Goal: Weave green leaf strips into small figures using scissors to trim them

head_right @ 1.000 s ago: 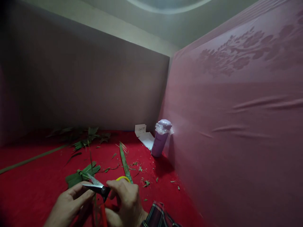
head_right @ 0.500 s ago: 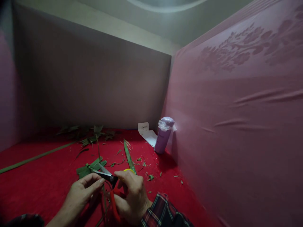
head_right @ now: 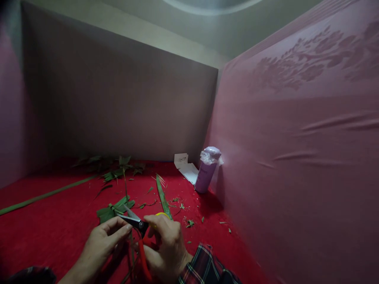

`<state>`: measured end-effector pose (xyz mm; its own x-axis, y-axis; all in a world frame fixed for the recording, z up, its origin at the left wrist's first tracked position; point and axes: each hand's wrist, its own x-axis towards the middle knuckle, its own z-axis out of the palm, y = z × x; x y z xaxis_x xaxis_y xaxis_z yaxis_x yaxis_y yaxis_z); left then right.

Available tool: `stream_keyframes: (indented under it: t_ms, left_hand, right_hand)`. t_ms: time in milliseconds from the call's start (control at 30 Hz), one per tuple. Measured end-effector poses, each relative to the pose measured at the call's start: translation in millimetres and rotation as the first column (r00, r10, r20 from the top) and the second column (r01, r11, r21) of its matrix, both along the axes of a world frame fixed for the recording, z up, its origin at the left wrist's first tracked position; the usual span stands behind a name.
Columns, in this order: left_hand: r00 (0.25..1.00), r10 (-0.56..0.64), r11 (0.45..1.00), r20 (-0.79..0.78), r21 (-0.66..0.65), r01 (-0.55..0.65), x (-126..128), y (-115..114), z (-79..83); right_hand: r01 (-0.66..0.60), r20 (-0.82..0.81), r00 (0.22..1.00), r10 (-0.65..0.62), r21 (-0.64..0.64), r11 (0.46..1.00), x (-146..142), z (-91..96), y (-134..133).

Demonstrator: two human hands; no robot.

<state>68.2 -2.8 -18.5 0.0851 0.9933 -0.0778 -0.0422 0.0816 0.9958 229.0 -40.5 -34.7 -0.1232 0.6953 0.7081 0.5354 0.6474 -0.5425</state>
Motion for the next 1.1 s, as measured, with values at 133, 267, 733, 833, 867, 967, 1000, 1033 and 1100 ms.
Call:
stream_keyframes:
  t_ms: [133,267,733,833,867,967,1000,1033,1100]
  left_hand:
    - [1.0,-0.004,1.0,-0.007,0.023,0.004,-0.7,-0.1,-1.1]
    - [1.0,0.007,1.0,0.01,-0.019,-0.007,0.8,-1.2,2.2]
    - [1.0,0.001,1.0,-0.021,0.013,0.0,0.1,-1.7,1.8]
    - [1.0,-0.002,1.0,-0.009,0.001,0.002,0.6,-2.1,3.3]
    - [1.0,-0.001,1.0,-0.006,0.004,0.001,0.5,-2.0,3.0]
    - [1.0,0.005,1.0,0.001,0.013,-0.005,0.1,-0.5,0.4]
    - [1.0,0.006,1.0,0.003,0.012,-0.006,0.0,0.0,-0.6]
    - [1.0,0.004,1.0,0.007,0.011,-0.004,-0.1,0.5,-1.5]
    - [1.0,-0.003,1.0,0.015,0.009,0.003,-0.1,0.9,-2.4]
  right_hand:
    - [-0.012,0.001,1.0,0.012,0.006,1.0,-0.2,1.5,-0.1]
    - [-0.01,0.008,1.0,0.009,0.037,0.999,-0.5,3.4,-1.0]
    - [-0.016,0.03,0.999,0.017,-0.008,1.0,-1.0,0.4,-0.7]
    - [-0.026,0.03,0.999,0.026,-0.009,1.0,-1.2,1.7,-0.6]
    - [-0.029,0.026,0.999,0.029,-0.002,1.0,-1.1,2.4,-0.4]
    - [-0.021,0.023,1.0,0.02,0.032,0.999,-1.1,4.5,0.1]
    - [-0.013,0.025,1.0,0.012,0.047,0.999,-1.1,5.2,0.1]
    - [-0.006,0.03,1.0,0.005,0.058,0.998,-1.1,5.7,0.0]
    - [0.002,0.042,0.999,-0.005,0.074,0.997,-1.5,6.6,-0.5]
